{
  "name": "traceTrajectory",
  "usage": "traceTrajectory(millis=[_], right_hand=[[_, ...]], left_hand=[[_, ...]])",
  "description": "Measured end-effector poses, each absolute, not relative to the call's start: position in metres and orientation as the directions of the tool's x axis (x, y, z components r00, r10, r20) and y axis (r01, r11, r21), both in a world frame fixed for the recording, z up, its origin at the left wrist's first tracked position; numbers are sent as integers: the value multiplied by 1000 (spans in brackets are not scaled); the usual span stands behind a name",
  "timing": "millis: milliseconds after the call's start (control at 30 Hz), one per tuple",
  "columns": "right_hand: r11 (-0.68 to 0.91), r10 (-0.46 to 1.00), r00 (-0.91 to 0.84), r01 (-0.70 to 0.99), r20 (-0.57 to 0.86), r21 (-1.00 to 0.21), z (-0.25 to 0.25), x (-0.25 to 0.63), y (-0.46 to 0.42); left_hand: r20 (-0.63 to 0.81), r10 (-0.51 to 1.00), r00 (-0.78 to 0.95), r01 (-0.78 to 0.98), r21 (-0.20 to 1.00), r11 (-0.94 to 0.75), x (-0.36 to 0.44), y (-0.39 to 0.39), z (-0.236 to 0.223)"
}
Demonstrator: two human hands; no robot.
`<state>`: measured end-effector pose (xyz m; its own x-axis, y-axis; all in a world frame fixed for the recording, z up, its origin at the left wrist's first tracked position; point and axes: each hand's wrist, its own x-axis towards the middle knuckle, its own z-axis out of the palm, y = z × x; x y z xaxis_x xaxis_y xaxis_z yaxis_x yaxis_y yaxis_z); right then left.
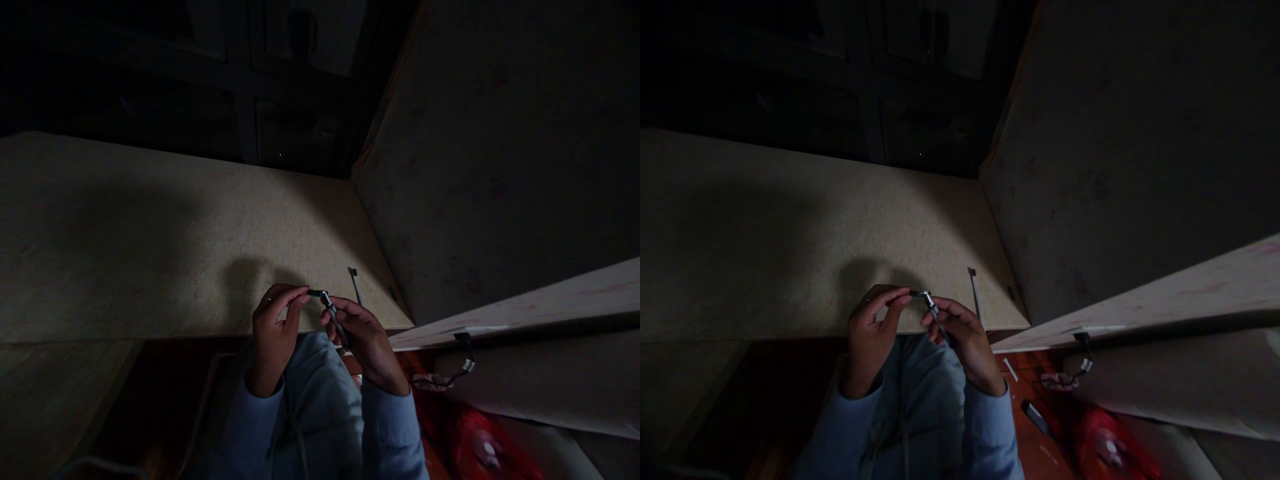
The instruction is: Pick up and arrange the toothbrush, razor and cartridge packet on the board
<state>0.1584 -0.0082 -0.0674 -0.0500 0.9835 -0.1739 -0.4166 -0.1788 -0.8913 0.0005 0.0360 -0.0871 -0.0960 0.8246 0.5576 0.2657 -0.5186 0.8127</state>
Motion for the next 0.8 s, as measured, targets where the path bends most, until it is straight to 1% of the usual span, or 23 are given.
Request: traceTrajectory(millis=[67, 167, 300, 367, 500, 633, 800], right_hand=[[-134, 986, 40, -366, -159, -921, -67, 165, -9], [-73, 965, 232, -201, -120, -977, -74, 182, -10], [-86, 902, 426, 28, -66, -996, -91, 209, -14], [-96, 882, 469, 115, -31, -989, -98, 219, -17], [-118, 856, 515, 272, 41, -955, -105, 231, -21], [-140, 835, 541, 379, 96, -915, -114, 243, -15], [-211, 797, 575, 552, 186, -807, -135, 262, 1]], left_hand=[[552, 827, -102, 270, 816, -511, -1, 37, -88], [526, 844, -105, 285, 829, -481, -6, 41, -93], [459, 884, -90, 361, 842, -401, -14, 49, -110], [439, 895, -77, 460, 812, -358, -18, 55, -121], [431, 902, -8, 641, 695, -326, -25, 65, -145], [394, 918, 47, 703, 639, -311, -28, 72, -165], [371, 928, 43, 753, 598, -275, -28, 74, -179]])
